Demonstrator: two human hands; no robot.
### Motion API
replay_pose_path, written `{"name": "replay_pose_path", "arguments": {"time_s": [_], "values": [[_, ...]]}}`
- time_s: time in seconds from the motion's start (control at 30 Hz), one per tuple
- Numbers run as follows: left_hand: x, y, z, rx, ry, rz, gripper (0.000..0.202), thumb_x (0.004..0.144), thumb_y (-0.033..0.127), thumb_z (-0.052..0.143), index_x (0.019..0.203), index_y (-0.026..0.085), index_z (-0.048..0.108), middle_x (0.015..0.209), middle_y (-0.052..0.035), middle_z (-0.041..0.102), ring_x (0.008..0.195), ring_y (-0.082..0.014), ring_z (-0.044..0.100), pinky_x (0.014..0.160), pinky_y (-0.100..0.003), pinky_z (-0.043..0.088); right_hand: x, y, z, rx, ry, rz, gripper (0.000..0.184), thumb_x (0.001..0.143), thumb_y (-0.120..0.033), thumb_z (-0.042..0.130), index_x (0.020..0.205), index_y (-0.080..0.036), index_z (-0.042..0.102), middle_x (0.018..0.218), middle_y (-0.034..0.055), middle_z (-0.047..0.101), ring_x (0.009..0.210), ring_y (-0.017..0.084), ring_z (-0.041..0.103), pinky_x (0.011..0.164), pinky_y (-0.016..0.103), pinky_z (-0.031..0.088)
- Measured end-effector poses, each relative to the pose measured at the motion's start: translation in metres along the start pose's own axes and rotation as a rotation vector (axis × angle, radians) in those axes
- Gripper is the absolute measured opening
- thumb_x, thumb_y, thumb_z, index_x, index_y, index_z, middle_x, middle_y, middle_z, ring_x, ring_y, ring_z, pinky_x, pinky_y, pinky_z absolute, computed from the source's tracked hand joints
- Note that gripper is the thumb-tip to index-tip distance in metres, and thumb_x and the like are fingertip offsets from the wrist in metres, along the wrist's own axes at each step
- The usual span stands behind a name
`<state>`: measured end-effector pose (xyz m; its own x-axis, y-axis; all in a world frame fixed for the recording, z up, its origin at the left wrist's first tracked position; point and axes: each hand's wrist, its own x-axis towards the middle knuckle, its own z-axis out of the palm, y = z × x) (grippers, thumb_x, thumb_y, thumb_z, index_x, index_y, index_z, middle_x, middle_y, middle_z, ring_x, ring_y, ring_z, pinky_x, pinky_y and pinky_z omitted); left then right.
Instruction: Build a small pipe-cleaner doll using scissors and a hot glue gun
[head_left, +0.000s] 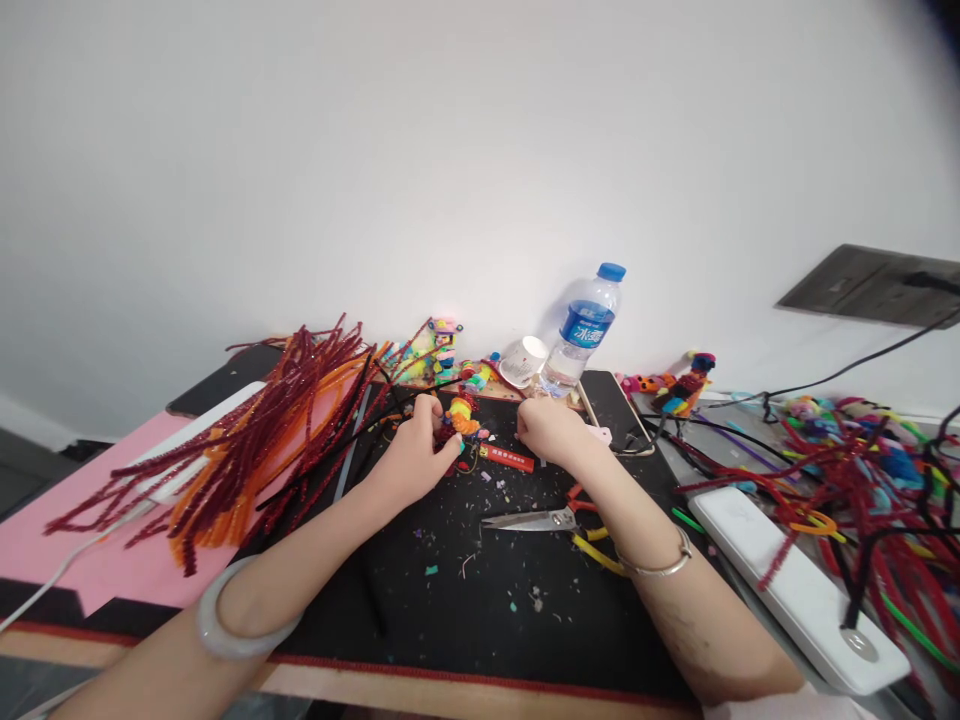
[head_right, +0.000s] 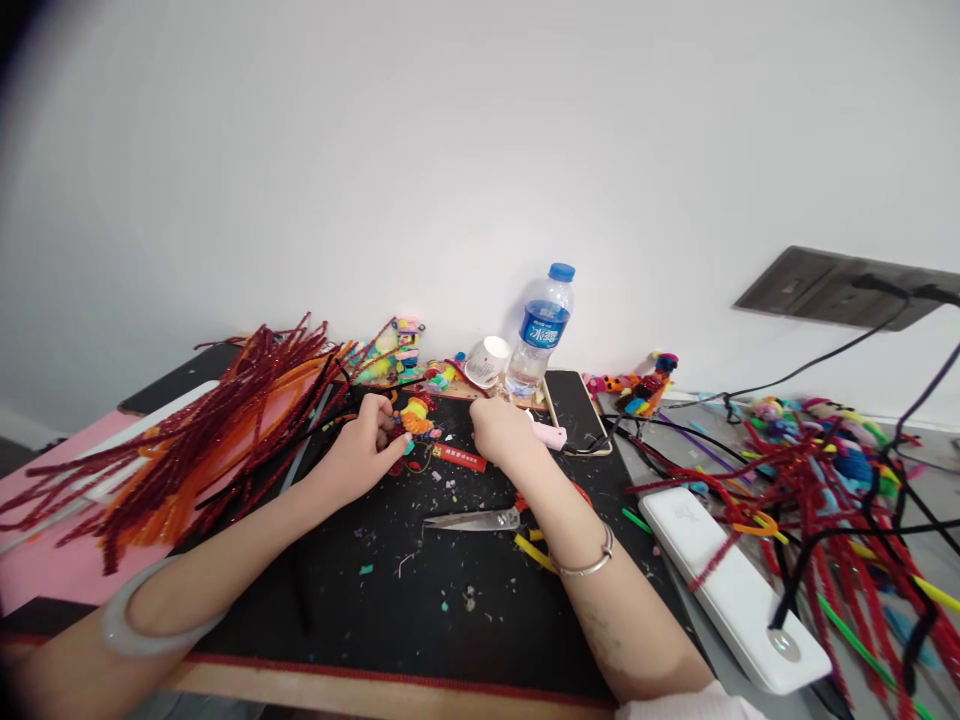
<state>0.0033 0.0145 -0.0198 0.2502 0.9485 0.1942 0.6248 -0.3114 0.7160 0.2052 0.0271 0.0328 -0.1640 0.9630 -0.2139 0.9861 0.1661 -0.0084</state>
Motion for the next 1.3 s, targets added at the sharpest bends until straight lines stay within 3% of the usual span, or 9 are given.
{"name": "replay_pose_path", "arguments": {"time_s": [0.17, 0.3, 0.47, 0.7, 0.87, 1.07, 1.3], "values": [[-0.001, 0.001, -0.003, 0.221, -0.048, -0.072, 0.029, 0.081, 0.037, 0.05, 0.099, 0.022, 0.034, 0.067, 0.0012, 0.055, 0.057, -0.0206, 0.057, 0.052, -0.027, 0.035, 0.0, 0.007, -0.009, 0.067, 0.01, -0.109, 0.017, 0.076, -0.015, 0.057, 0.085, -0.017, 0.071, 0.094, 0.0101, 0.069, 0.081, 0.017, 0.063, 0.066, 0.024, 0.041], [-0.002, 0.004, -0.005, 0.333, -0.043, -0.079, 0.029, 0.081, 0.039, 0.049, 0.1, 0.022, 0.036, 0.076, -0.0031, 0.059, 0.065, -0.0239, 0.061, 0.054, -0.029, 0.038, -0.002, 0.009, -0.014, 0.122, 0.019, -0.196, 0.015, 0.072, -0.013, 0.059, 0.08, -0.017, 0.071, 0.084, 0.0074, 0.069, 0.073, 0.016, 0.061, 0.061, 0.023, 0.039], [-0.003, 0.005, -0.005, 0.374, 0.026, 0.002, 0.027, 0.081, 0.037, 0.05, 0.1, 0.021, 0.039, 0.101, -0.0083, 0.054, 0.08, -0.0234, 0.062, 0.066, -0.033, 0.046, -0.008, 0.008, -0.017, 0.144, -0.003, -0.253, 0.019, 0.073, -0.009, 0.056, 0.08, -0.017, 0.071, 0.081, 0.0053, 0.069, 0.07, 0.014, 0.06, 0.059, 0.021, 0.038], [-0.004, 0.006, -0.004, 0.372, 0.069, 0.062, 0.033, 0.08, 0.036, 0.052, 0.107, 0.022, 0.041, 0.107, -0.0077, 0.045, 0.088, -0.0247, 0.06, 0.074, -0.038, 0.049, -0.013, 0.003, -0.02, 0.181, 0.033, -0.351, 0.02, 0.076, -0.009, 0.048, 0.083, -0.016, 0.065, 0.085, 0.006, 0.069, 0.077, 0.015, 0.059, 0.066, 0.022, 0.04], [-0.006, 0.009, -0.007, 0.288, 0.164, 0.16, 0.031, 0.08, 0.032, 0.052, 0.108, 0.021, 0.044, 0.107, -0.0083, 0.043, 0.091, -0.0239, 0.058, 0.078, -0.038, 0.049, -0.017, -0.003, -0.02, 0.175, 0.062, -0.371, 0.02, 0.08, -0.012, 0.045, 0.085, -0.015, 0.064, 0.087, 0.0068, 0.069, 0.078, 0.016, 0.059, 0.068, 0.023, 0.039], [-0.007, 0.014, -0.01, 0.131, 0.129, 0.309, 0.014, 0.087, 0.026, 0.043, 0.095, 0.019, 0.051, 0.096, -0.0061, 0.049, 0.092, -0.0203, 0.057, 0.085, -0.034, 0.046, -0.02, -0.009, -0.016, 0.11, -0.074, -0.384, 0.021, 0.075, -0.012, 0.05, 0.08, -0.018, 0.069, 0.081, 0.0034, 0.071, 0.071, 0.014, 0.059, 0.062, 0.022, 0.036], [-0.002, 0.005, -0.004, 0.19, 0.145, 0.149, 0.028, 0.083, 0.036, 0.05, 0.105, 0.02, 0.046, 0.101, -0.0077, 0.05, 0.091, -0.0236, 0.057, 0.083, -0.039, 0.046, -0.021, -0.013, -0.018, 0.018, -0.185, -0.369, 0.026, 0.073, -0.011, 0.05, 0.083, -0.018, 0.073, 0.081, 0.0055, 0.072, 0.065, 0.015, 0.06, 0.054, 0.022, 0.035]]}}
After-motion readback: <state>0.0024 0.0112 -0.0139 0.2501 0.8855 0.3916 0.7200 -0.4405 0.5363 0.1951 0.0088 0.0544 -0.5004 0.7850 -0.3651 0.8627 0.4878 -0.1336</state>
